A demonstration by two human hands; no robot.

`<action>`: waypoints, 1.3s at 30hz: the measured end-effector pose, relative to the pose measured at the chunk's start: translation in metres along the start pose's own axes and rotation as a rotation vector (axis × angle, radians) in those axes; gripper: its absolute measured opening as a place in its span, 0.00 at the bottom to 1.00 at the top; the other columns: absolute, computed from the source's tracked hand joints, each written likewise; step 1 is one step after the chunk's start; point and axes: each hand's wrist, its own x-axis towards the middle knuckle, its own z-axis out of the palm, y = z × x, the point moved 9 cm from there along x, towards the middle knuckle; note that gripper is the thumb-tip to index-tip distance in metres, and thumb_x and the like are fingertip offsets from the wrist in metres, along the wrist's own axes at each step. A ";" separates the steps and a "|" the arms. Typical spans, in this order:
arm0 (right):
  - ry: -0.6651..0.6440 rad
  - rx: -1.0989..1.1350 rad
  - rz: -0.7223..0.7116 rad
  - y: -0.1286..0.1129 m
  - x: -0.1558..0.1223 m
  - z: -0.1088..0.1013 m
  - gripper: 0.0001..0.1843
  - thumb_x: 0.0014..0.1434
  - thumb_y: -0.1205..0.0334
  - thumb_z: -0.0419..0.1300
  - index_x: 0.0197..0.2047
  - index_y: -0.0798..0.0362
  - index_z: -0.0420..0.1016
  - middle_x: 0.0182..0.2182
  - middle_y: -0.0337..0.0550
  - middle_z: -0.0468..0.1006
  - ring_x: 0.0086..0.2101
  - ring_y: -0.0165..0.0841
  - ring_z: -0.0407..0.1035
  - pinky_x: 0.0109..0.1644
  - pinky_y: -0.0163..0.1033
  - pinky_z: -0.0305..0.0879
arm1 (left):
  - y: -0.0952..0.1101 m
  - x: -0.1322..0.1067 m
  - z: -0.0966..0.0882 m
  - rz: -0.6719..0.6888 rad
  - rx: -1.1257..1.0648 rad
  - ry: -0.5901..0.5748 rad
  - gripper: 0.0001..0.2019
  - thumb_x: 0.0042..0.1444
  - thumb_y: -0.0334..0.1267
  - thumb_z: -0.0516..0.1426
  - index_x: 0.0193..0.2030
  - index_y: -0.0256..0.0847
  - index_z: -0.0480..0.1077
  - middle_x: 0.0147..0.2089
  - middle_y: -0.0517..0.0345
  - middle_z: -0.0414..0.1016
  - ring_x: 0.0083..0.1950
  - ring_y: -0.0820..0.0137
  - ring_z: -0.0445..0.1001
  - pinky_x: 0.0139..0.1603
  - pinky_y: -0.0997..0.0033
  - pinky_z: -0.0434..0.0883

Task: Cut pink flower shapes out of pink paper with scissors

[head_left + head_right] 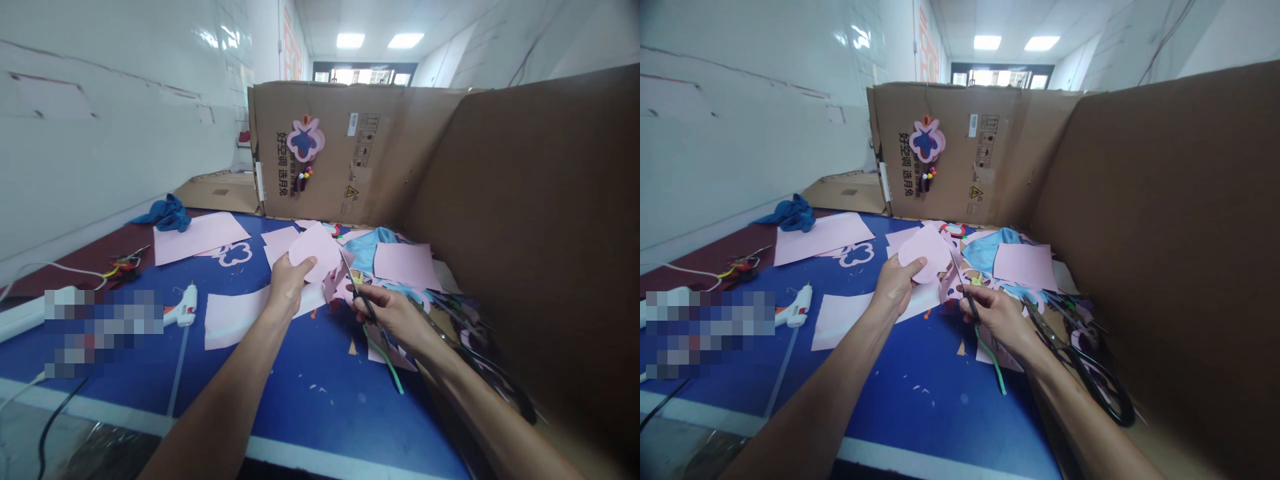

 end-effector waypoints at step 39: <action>-0.022 0.016 -0.028 -0.002 0.001 -0.001 0.25 0.57 0.44 0.71 0.53 0.51 0.86 0.34 0.41 0.81 0.30 0.33 0.70 0.35 0.38 0.64 | -0.002 0.001 0.001 -0.021 0.030 -0.024 0.21 0.46 0.29 0.69 0.50 0.39 0.81 0.52 0.47 0.85 0.48 0.56 0.84 0.46 0.61 0.81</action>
